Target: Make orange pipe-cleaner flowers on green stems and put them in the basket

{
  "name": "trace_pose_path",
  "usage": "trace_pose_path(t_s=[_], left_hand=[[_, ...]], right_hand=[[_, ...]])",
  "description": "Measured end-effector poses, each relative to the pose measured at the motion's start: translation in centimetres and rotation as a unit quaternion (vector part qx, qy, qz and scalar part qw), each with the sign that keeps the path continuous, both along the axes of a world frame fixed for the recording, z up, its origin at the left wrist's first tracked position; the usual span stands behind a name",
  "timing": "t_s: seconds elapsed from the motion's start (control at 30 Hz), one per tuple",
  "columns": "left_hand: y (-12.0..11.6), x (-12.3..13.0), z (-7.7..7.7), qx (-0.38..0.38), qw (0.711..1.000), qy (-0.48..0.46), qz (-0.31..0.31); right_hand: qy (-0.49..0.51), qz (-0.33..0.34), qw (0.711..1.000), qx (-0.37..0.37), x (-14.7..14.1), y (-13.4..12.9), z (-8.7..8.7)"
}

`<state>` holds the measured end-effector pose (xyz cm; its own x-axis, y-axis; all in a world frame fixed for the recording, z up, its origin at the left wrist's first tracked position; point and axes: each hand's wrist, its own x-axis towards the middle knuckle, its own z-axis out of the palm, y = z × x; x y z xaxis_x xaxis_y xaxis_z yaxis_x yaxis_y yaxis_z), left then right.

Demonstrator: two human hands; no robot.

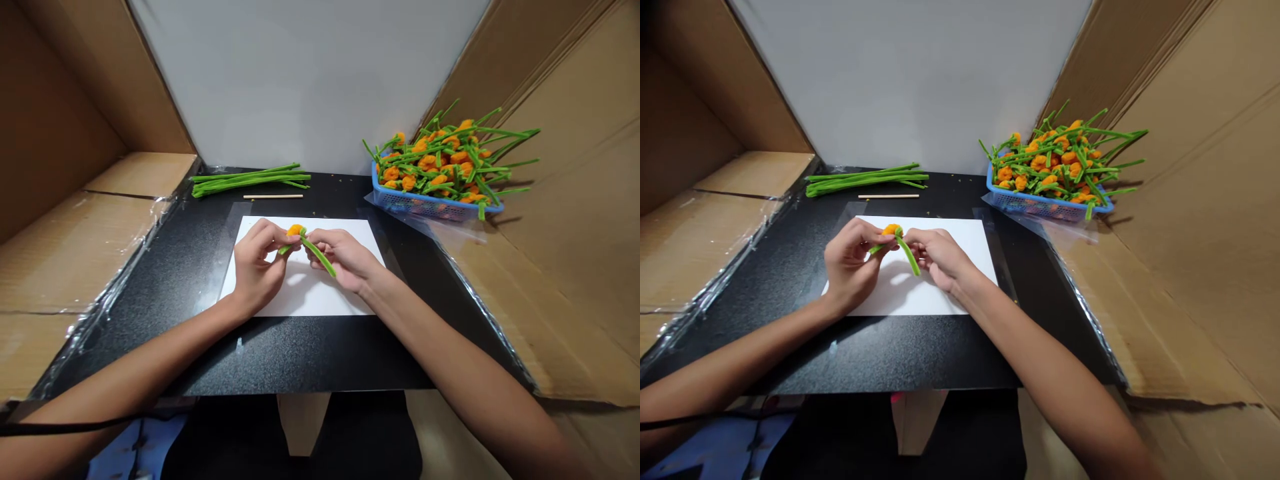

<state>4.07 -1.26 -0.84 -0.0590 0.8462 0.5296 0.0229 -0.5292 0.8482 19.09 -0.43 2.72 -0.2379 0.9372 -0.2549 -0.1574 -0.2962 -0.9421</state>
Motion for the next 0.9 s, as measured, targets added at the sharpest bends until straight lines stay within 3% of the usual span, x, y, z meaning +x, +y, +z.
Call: trace_pose_path(t_s=[0.23, 0.33, 0.53, 0.67, 0.77, 0.83, 0.9], left_hand=[[1.2, -0.4, 0.7, -0.139, 0.985, -0.071, -0.075], [1.5, -0.7, 0.9, -0.169, 0.975, -0.076, -0.121], [2.1, -1.4, 1.2, -0.218, 0.954, -0.083, -0.188], [2.5, -2.0, 1.5, -0.242, 0.939, -0.03, -0.242], [2.6, -2.1, 1.5, -0.194, 0.95, 0.033, -0.242], [2.4, -2.1, 1.4, -0.09, 0.968, 0.118, -0.202], [2.3, -2.3, 1.2, 0.05, 0.96, 0.236, -0.144]], right_hand=[[-0.039, -0.06, 0.987, 0.144, 1.3, 0.9, -0.3], [-0.069, -0.041, 0.978, 0.191, 1.8, 1.4, -0.5], [-0.086, 0.006, 0.975, 0.203, 2.0, 1.5, -0.3], [-0.112, 0.029, 0.97, 0.212, 2.4, 1.4, 0.2], [-0.155, 0.069, 0.968, 0.187, 2.6, 1.4, 0.1], [-0.169, 0.083, 0.97, 0.152, 2.5, 1.4, -0.3], [-0.165, 0.095, 0.976, 0.104, 2.3, 1.4, -0.8]])
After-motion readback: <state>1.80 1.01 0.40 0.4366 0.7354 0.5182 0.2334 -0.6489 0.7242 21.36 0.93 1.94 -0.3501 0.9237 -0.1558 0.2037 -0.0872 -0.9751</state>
